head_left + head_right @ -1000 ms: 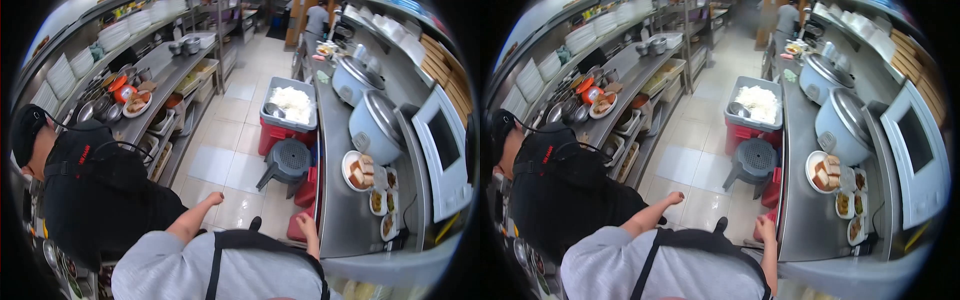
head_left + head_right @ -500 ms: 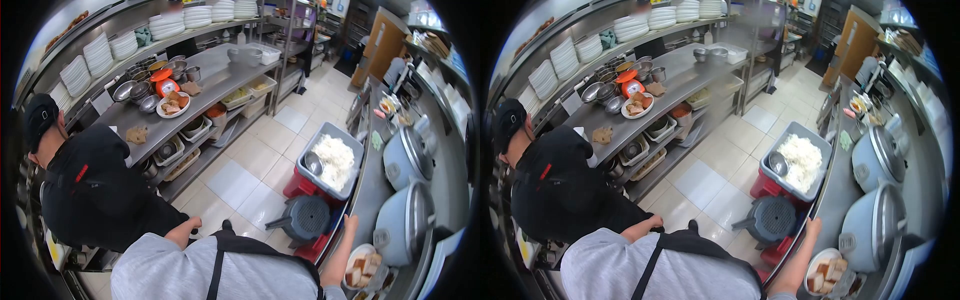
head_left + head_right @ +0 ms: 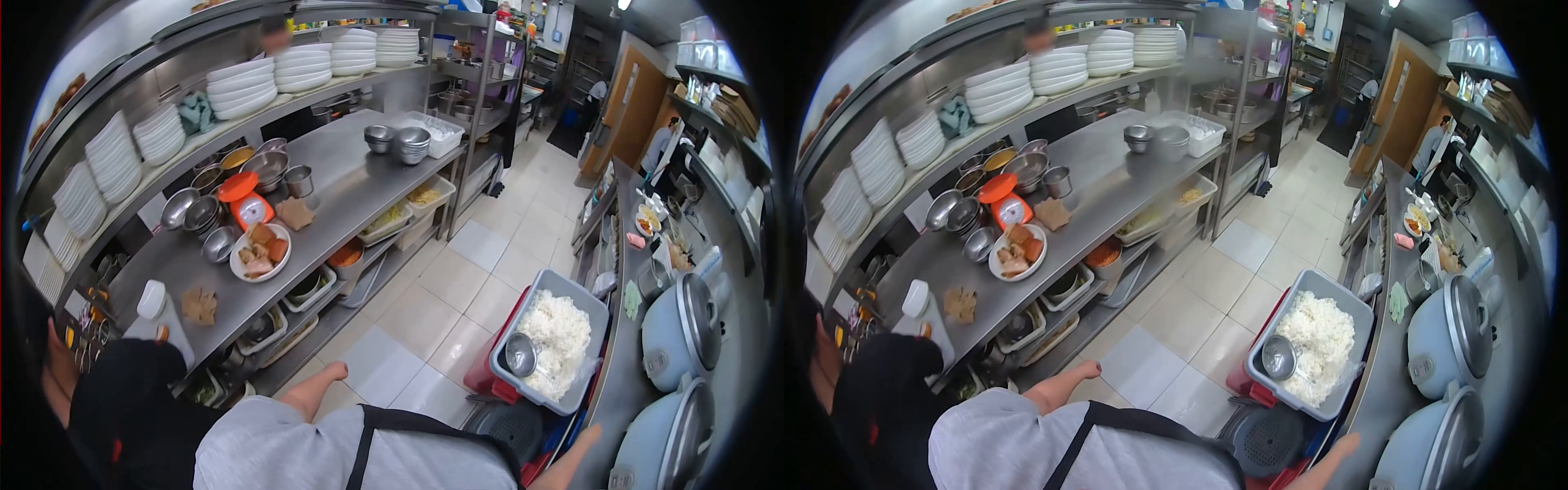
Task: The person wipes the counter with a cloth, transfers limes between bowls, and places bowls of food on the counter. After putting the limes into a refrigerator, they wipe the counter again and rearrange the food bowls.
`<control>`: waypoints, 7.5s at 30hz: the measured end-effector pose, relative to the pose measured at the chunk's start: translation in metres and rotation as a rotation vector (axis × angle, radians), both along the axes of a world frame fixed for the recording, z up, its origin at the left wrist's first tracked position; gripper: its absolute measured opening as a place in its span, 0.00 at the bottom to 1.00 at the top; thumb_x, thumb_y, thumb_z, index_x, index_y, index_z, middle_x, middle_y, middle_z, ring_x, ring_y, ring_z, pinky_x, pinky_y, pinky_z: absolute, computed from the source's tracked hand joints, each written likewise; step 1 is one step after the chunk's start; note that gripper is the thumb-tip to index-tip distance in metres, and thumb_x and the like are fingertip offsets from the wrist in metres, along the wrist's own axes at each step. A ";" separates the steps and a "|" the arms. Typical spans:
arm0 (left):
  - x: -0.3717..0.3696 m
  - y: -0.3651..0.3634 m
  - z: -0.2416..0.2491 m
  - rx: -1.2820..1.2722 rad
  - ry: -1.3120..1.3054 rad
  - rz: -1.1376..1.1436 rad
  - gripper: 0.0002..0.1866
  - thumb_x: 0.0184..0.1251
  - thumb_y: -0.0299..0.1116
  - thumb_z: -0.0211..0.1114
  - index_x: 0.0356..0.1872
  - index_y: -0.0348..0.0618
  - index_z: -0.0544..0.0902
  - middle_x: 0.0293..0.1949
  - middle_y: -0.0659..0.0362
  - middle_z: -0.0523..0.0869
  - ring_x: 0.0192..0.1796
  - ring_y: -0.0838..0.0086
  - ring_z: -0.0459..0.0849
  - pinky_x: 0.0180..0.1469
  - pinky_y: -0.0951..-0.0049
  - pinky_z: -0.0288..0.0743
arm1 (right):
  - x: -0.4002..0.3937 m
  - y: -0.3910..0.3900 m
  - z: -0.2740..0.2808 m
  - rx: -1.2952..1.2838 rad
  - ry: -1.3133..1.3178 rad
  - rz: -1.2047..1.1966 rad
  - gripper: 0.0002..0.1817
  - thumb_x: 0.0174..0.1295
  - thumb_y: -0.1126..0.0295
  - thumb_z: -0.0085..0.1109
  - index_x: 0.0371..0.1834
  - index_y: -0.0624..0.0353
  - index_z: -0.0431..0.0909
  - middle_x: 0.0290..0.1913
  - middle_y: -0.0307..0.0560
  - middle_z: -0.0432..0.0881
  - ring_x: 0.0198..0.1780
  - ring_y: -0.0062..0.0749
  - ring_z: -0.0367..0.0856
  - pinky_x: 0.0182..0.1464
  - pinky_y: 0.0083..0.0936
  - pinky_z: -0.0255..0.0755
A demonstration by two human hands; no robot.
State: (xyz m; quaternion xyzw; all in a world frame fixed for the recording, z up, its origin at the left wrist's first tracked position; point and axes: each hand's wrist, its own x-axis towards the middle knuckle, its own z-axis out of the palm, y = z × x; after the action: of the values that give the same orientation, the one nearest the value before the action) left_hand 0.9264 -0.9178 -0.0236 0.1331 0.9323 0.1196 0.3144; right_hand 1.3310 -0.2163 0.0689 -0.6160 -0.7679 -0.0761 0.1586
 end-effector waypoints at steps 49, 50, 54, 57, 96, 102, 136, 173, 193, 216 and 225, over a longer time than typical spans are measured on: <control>-0.687 0.439 -0.008 -0.101 -0.104 -0.484 0.15 0.44 0.39 0.54 0.33 0.48 0.82 0.35 0.50 0.82 0.40 0.58 0.80 0.44 0.64 0.73 | -0.636 0.084 0.009 -0.670 0.453 0.322 0.16 0.44 0.68 0.62 0.38 0.62 0.78 0.33 0.53 0.80 0.36 0.40 0.80 0.40 0.30 0.73; -0.687 0.454 -0.010 -0.119 -0.117 -0.508 0.14 0.44 0.38 0.55 0.33 0.48 0.82 0.35 0.51 0.82 0.39 0.58 0.80 0.43 0.63 0.73 | -0.633 0.100 0.006 -0.652 0.505 0.217 0.16 0.43 0.69 0.61 0.38 0.62 0.78 0.32 0.53 0.80 0.36 0.40 0.80 0.40 0.30 0.72; -0.689 0.514 -0.006 -0.042 -0.100 -0.549 0.14 0.44 0.40 0.56 0.31 0.47 0.82 0.34 0.51 0.82 0.39 0.59 0.80 0.42 0.64 0.73 | -0.638 0.169 0.002 -0.587 0.536 0.119 0.14 0.43 0.71 0.61 0.36 0.62 0.78 0.30 0.53 0.80 0.34 0.39 0.80 0.39 0.30 0.73; -0.691 0.565 0.017 -0.048 -0.156 -0.614 0.14 0.45 0.40 0.56 0.32 0.47 0.82 0.35 0.52 0.82 0.40 0.59 0.79 0.43 0.65 0.73 | -0.650 0.226 -0.006 -0.465 0.551 0.207 0.12 0.45 0.72 0.61 0.35 0.61 0.78 0.31 0.53 0.80 0.34 0.39 0.80 0.38 0.30 0.72; -0.940 1.153 -0.021 0.141 -0.108 -0.802 0.13 0.47 0.38 0.55 0.31 0.45 0.82 0.34 0.50 0.82 0.41 0.58 0.79 0.45 0.65 0.72 | -0.710 0.742 0.038 0.210 -0.097 -0.402 0.09 0.48 0.69 0.52 0.30 0.62 0.76 0.34 0.56 0.76 0.41 0.45 0.74 0.46 0.38 0.66; -0.951 1.217 0.008 -0.062 -0.178 -0.927 0.15 0.49 0.40 0.53 0.33 0.44 0.82 0.35 0.48 0.81 0.41 0.54 0.78 0.45 0.63 0.71 | -0.805 0.778 0.077 -0.105 0.436 -0.074 0.07 0.48 0.73 0.50 0.15 0.53 0.72 0.17 0.44 0.75 0.29 0.36 0.76 0.37 0.30 0.68; -1.263 1.575 -0.021 0.056 -0.070 -0.525 0.14 0.49 0.37 0.51 0.30 0.42 0.82 0.36 0.47 0.81 0.41 0.55 0.79 0.46 0.62 0.72 | -1.253 1.237 0.177 -0.287 1.743 0.274 0.07 0.61 0.71 0.48 0.38 0.60 0.65 0.37 0.42 0.72 0.37 0.25 0.73 0.40 0.21 0.68; -1.588 2.084 -0.012 -0.170 0.073 -1.019 0.14 0.49 0.36 0.51 0.31 0.40 0.81 0.37 0.47 0.80 0.41 0.55 0.79 0.45 0.63 0.73 | -1.495 1.524 0.074 -0.196 0.103 0.044 0.35 0.45 0.64 0.54 0.61 0.50 0.58 0.66 0.51 0.51 0.67 0.49 0.45 0.65 0.47 0.36; -1.397 2.357 0.018 0.291 -0.176 -1.199 0.10 0.53 0.35 0.57 0.31 0.40 0.81 0.28 0.51 0.82 0.31 0.65 0.81 0.35 0.67 0.74 | -1.293 1.649 0.104 0.604 0.022 -0.694 0.25 0.39 0.48 0.59 0.32 0.55 0.67 0.33 0.45 0.68 0.39 0.43 0.67 0.41 0.40 0.58; -0.876 2.403 0.189 1.256 0.044 -2.582 0.22 0.52 0.29 0.54 0.52 0.50 0.71 0.63 0.54 0.57 0.65 0.53 0.51 0.63 0.55 0.49 | -1.409 1.422 0.085 -0.101 0.262 -0.873 0.32 0.45 0.56 0.56 0.58 0.44 0.64 0.62 0.48 0.59 0.65 0.46 0.52 0.63 0.50 0.42; -0.775 2.382 0.180 1.162 0.761 -2.909 0.23 0.60 0.35 0.48 0.59 0.62 0.64 0.67 0.57 0.45 0.66 0.51 0.49 0.57 0.46 0.56 | -1.412 1.419 0.090 -0.020 0.241 -1.095 0.31 0.45 0.54 0.55 0.56 0.46 0.67 0.61 0.47 0.62 0.64 0.47 0.53 0.62 0.48 0.44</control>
State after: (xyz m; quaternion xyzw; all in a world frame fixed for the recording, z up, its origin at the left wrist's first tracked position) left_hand 0.1517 1.4646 0.1565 -0.9765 0.1272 -0.0161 0.1730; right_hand -0.0807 1.2025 0.1590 -0.9305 -0.3131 -0.0691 0.1768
